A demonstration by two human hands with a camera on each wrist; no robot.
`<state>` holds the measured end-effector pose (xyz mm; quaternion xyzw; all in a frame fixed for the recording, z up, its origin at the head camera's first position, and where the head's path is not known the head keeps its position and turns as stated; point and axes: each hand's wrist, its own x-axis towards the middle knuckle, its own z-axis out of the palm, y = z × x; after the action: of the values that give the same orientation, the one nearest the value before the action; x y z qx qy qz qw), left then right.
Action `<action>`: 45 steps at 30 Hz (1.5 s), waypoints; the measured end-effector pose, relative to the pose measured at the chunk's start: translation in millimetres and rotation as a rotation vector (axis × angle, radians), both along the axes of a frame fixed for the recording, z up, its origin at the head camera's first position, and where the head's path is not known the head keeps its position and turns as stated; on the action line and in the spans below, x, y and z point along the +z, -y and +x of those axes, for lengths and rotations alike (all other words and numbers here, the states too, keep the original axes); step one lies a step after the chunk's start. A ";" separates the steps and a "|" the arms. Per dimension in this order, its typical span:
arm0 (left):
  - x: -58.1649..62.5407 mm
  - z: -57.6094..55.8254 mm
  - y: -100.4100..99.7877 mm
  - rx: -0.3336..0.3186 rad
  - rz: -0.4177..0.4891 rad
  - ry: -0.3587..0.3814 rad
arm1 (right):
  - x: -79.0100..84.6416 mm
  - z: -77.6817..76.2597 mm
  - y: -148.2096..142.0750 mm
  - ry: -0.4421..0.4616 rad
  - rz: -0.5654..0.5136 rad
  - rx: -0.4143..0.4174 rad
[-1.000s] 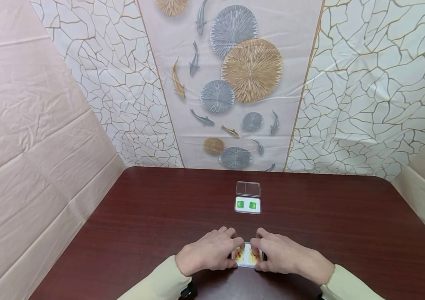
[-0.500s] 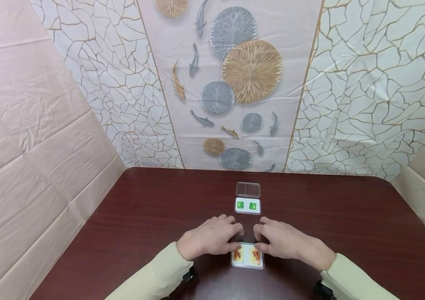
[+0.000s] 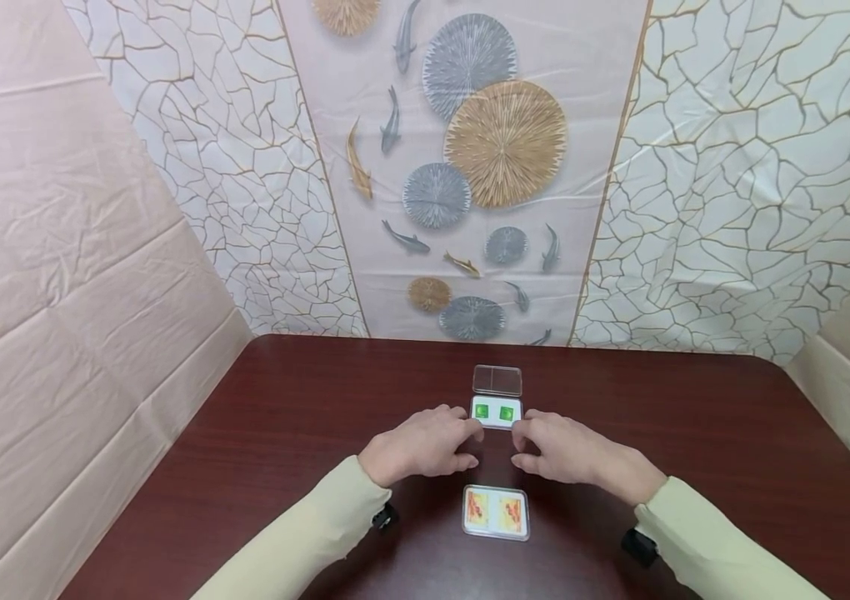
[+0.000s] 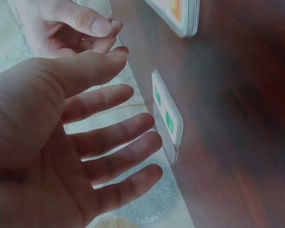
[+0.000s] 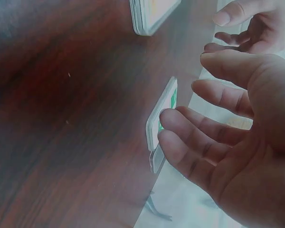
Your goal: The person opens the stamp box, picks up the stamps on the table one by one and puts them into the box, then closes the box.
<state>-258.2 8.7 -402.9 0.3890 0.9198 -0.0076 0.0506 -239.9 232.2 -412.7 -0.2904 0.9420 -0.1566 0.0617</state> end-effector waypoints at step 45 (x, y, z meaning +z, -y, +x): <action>-8.3 -89.9 -30.9 0.221 0.134 0.065 | -2.3 -85.9 -0.5 -0.035 -0.031 -0.150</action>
<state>-348.0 39.6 -411.3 0.2880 0.9533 0.0720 0.0551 -325.8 232.7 -415.0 -0.2227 0.9595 -0.1701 0.0287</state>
